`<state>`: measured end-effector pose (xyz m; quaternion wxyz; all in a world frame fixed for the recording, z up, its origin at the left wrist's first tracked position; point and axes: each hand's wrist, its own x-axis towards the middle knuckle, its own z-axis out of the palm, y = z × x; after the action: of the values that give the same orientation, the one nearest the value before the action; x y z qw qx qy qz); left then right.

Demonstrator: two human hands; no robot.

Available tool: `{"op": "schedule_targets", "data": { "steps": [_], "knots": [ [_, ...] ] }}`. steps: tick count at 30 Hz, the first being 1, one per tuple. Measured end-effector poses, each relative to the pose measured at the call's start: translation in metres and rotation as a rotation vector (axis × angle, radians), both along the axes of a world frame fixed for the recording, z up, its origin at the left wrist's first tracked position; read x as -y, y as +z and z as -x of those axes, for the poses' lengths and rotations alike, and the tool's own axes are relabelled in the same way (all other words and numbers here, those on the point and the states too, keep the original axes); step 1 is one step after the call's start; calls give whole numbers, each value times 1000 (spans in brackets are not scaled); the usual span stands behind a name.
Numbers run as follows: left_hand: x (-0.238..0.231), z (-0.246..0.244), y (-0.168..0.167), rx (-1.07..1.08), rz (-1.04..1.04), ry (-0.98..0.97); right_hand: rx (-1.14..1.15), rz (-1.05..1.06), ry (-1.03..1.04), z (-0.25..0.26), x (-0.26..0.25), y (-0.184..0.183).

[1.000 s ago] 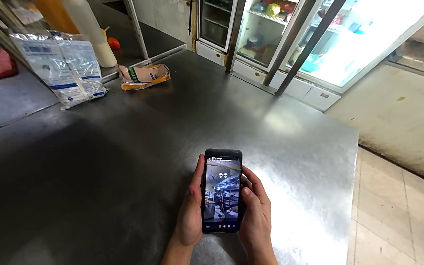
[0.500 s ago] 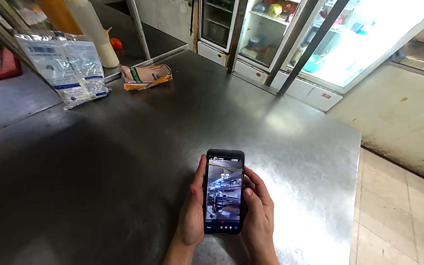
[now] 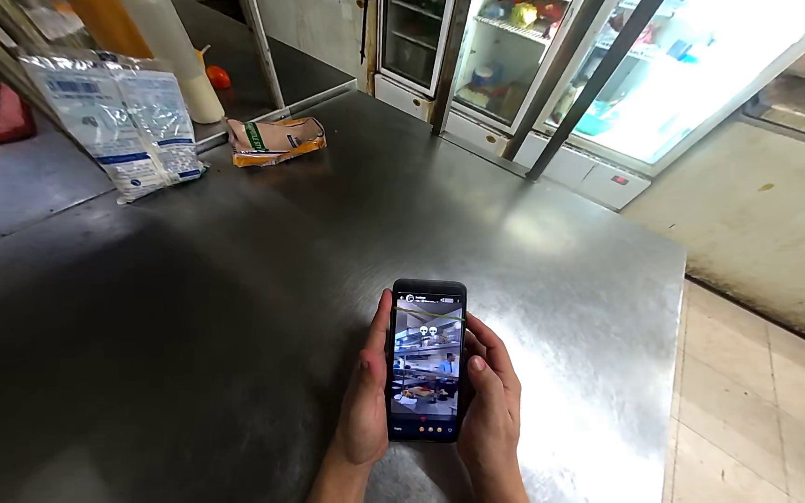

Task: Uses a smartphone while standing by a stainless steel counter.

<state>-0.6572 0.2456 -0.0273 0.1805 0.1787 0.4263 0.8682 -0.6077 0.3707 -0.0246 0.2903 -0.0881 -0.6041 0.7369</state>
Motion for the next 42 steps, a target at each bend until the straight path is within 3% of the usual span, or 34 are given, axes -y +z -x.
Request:
{"op": "schedule_targets", "data": {
  "steps": [13, 42],
  "knots": [
    [0, 1, 3, 44, -13, -33, 40, 191, 15, 0, 2, 0],
    [1, 2, 4, 57, -4, -41, 31, 246, 18, 2, 4, 3]
  ]
}}
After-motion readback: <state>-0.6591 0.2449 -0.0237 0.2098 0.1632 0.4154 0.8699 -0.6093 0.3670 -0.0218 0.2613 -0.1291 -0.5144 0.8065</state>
